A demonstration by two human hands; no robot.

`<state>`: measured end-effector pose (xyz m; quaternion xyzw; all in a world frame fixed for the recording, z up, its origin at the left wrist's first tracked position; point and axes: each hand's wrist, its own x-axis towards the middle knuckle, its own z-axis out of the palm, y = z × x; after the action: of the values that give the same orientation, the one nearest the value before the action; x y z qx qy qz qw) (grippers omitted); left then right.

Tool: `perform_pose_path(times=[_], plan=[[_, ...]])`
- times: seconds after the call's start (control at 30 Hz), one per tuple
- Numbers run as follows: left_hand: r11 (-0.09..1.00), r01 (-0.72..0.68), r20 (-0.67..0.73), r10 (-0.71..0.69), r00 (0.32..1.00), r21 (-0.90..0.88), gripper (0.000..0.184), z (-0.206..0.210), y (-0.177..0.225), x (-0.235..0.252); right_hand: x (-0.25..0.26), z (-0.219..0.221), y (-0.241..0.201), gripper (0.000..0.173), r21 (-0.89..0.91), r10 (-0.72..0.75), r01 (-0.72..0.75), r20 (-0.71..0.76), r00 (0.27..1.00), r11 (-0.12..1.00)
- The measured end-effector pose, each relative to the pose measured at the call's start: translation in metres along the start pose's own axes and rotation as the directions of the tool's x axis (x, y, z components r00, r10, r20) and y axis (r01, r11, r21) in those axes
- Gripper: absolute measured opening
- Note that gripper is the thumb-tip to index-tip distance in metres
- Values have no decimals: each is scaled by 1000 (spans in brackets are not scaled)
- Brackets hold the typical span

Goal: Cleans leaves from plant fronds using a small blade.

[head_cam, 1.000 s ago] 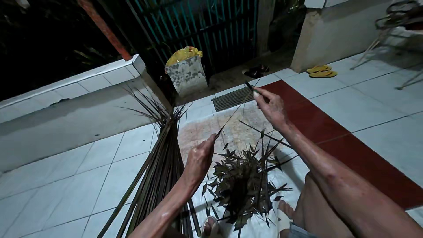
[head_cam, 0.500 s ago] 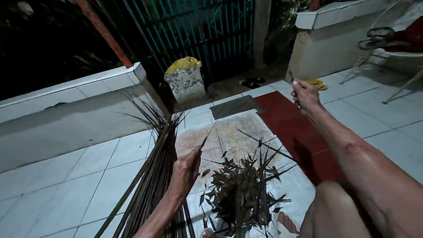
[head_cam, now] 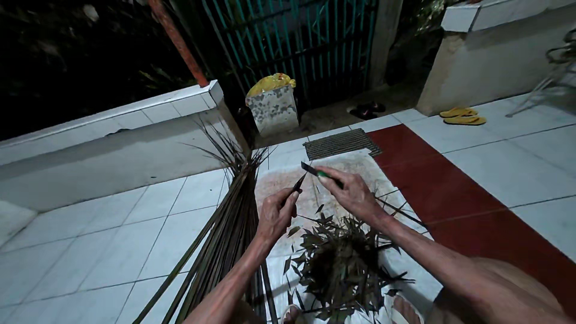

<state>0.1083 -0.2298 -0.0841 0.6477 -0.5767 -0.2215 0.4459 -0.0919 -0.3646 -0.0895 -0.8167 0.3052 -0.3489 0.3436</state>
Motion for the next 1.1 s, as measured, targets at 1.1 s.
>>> perform_pose_path(times=[1.1], plan=[[998,-55,131,59,990,-37,31,17,12,-5,27,-47,28,36,130,100,-70,-240,966,989]])
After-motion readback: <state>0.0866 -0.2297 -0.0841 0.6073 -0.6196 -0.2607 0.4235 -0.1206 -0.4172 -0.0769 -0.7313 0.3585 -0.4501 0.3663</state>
